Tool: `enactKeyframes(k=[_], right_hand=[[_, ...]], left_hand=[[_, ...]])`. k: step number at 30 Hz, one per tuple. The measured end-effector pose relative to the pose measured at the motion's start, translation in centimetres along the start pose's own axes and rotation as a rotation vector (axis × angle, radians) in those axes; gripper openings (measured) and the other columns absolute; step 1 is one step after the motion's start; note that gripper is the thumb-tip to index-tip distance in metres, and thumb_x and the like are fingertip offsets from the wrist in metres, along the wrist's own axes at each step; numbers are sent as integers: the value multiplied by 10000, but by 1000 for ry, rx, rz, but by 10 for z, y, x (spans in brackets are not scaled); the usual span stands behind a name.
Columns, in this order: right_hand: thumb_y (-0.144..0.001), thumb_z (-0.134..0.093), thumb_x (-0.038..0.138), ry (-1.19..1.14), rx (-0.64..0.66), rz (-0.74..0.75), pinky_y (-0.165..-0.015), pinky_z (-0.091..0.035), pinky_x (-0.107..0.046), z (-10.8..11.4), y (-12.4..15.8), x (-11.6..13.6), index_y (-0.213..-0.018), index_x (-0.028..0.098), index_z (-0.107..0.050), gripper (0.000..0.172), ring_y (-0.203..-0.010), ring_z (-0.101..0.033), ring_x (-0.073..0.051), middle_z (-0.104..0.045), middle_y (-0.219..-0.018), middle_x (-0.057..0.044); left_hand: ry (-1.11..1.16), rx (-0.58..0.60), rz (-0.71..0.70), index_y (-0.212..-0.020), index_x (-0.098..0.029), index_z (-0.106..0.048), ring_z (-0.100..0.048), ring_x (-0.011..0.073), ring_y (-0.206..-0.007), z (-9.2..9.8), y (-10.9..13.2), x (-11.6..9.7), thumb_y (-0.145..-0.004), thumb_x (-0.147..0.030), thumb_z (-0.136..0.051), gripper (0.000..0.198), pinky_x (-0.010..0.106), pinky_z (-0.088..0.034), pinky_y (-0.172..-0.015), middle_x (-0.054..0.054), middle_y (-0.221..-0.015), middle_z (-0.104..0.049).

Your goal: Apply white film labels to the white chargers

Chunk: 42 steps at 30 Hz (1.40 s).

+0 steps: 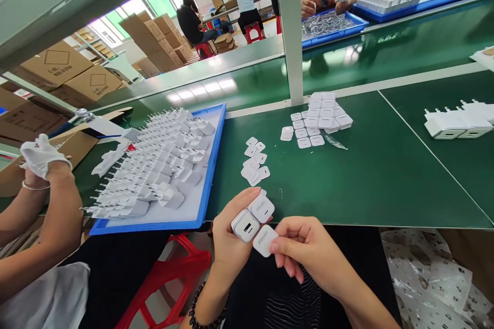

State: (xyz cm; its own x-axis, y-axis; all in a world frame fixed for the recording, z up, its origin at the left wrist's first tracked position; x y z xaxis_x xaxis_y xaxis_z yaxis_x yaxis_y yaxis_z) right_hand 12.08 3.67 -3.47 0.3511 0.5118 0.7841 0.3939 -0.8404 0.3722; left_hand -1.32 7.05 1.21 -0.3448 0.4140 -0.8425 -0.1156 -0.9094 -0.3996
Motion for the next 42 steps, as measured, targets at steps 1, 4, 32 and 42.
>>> enactKeyframes(k=[1, 4, 32, 42], right_hand=[[-689, -833, 367, -23, 17, -12, -335, -313, -169, -4, -1, -2, -617, 152, -633, 302, -371, -458, -66, -600, -506, 12], [-672, -842, 377, -75, 15, -2, -324, -306, -164, -11, -4, -3, -583, 155, -606, 336, -338, -444, -58, -587, -468, 18], [-674, -852, 433, -129, 46, -39, -336, -207, -182, -13, 1, -2, -562, 164, -585, 396, -316, -310, -31, -508, -406, 53], [-690, -840, 380, -77, 46, -42, -337, -218, -183, -11, 1, -4, -563, 164, -584, 359, -319, -325, -32, -521, -417, 52]], left_hand=[[0, 12, -16, -1162, -243, -722, -711, 244, -1080, -2, 0, -2, -758, -132, -775, 422, 353, -600, -924, 78, -1212, -731], [-10, 47, -69, -1177, -237, -715, -708, 250, -1082, -6, 0, -9, -767, -227, -798, 418, 348, -601, -910, 94, -1227, -724], [-279, 85, -248, -1249, -240, -648, -682, 253, -1094, -5, 4, -31, -848, -233, -738, 411, 346, -589, -846, 129, -1267, -682], [-343, 83, -290, -1244, -237, -654, -673, 264, -1111, -3, 6, -38, -884, -305, -699, 369, 346, -573, -841, 131, -1254, -686]])
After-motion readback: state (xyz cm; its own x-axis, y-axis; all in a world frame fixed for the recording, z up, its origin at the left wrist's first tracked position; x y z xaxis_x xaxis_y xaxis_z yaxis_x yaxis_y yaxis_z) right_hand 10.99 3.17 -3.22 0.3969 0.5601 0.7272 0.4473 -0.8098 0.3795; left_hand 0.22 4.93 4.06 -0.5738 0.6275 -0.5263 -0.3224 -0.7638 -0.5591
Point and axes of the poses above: each hand's wrist, its own y-axis away from the middle knuckle, its own z-axis out of the back of the hand, x = y × z, the point moved 7 cm from there along -y, towards the middle knuckle
